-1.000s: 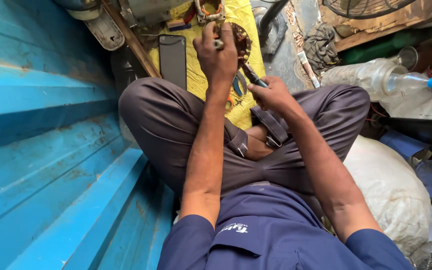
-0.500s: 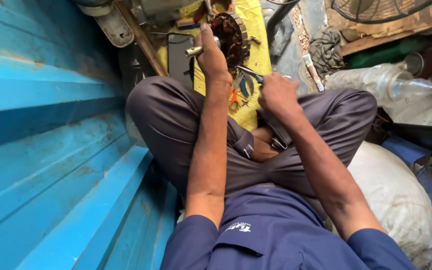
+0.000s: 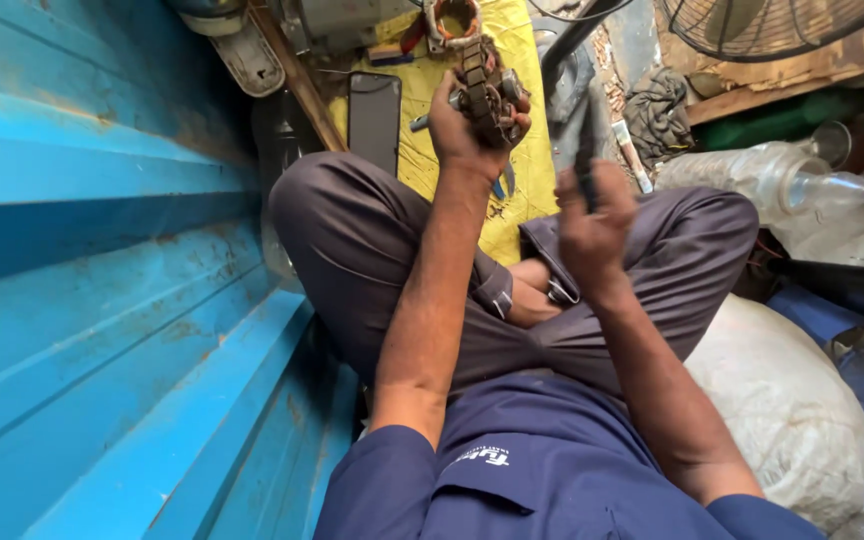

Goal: The person sits on the floor of a repair workshop and uses pliers to pull windings and small parts out of a disassembled electric motor armature held in the other hand, placing extracted pieces on the yellow mat beside them.

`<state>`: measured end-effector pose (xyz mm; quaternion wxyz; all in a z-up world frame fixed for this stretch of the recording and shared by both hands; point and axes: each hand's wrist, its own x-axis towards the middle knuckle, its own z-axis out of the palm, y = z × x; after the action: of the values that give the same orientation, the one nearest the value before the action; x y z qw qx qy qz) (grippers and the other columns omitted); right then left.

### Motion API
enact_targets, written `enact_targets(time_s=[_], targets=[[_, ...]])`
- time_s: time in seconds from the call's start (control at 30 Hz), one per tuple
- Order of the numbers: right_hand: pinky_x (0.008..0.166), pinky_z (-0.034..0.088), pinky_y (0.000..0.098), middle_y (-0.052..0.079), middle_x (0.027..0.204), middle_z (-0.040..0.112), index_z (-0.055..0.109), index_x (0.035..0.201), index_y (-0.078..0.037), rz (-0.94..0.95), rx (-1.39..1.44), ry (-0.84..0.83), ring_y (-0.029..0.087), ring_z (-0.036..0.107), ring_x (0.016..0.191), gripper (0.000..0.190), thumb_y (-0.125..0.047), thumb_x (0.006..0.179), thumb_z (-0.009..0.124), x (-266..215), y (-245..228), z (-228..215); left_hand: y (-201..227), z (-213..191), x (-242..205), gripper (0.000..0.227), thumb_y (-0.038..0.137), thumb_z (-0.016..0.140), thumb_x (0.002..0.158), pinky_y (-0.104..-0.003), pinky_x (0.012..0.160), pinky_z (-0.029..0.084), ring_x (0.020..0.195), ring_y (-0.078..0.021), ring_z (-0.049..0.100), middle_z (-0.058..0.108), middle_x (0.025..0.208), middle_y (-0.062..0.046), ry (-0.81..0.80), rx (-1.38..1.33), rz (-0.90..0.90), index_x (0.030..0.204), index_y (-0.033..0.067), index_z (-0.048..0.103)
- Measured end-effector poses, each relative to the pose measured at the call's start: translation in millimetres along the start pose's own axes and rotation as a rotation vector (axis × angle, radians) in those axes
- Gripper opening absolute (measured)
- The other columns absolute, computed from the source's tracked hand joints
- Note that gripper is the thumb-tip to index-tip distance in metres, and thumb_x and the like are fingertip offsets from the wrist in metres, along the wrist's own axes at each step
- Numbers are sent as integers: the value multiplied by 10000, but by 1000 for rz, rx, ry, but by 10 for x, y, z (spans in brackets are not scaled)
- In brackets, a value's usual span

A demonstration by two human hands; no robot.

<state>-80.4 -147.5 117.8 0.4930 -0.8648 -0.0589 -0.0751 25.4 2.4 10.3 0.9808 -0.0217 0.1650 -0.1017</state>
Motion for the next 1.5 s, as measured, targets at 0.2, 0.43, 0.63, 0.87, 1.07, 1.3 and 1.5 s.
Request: enact_targets(time_s=[0.2,0.43,0.63,0.87,1.07,1.3,1.5], targets=[[708,463,426,174,863,581,596,916,30,-138,-100,-12,347,579,786,129,-23,1003,676,-74,-52,31,-23,42,-30,579,569,358,968,-392,579,522,771,-315,627,658,922,-173,-35,-1,-84,1101,84,644],[783,487,400,175,968,629,594,990,27,-322,-112,-129,293,604,891,55,-10,989,635,-28,77,-35,-66,111,-34,619,573,377,966,-387,599,528,784,-325,621,656,948,-203,-57,20,-100,1101,32,644],[826,506,300,83,985,692,671,1133,0,349,436,-264,121,631,895,148,-102,1060,592,-65,91,-194,-32,90,-32,565,541,394,1007,-378,637,537,813,-307,624,650,951,-174,-67,-82,-132,1118,44,641],[962,564,462,191,1273,674,634,1218,59,776,1011,-706,284,691,1109,284,-150,1037,571,-51,-116,-355,-60,64,-73,554,557,372,1024,-384,609,536,769,-312,642,669,899,-144,-34,58,18,1117,76,630],[958,577,548,231,1293,645,619,1190,59,788,1050,-702,376,688,1141,276,-165,1043,554,18,-125,-343,-139,122,-115,593,558,363,1056,-378,597,551,721,-260,660,693,888,-137,-52,130,87,1129,35,634],[821,598,551,183,1073,675,584,1144,25,927,1081,-593,342,715,934,281,-237,1052,541,25,-240,-266,-239,160,-135,505,479,359,1100,-376,540,552,652,-205,652,709,891,-113,123,297,299,1122,46,618],[675,601,461,146,974,656,564,1110,9,835,905,-373,272,693,767,296,-284,1068,559,-224,-257,60,-255,98,-42,442,445,353,1099,-375,545,556,662,-223,661,707,901,-133,97,272,365,1088,70,586]])
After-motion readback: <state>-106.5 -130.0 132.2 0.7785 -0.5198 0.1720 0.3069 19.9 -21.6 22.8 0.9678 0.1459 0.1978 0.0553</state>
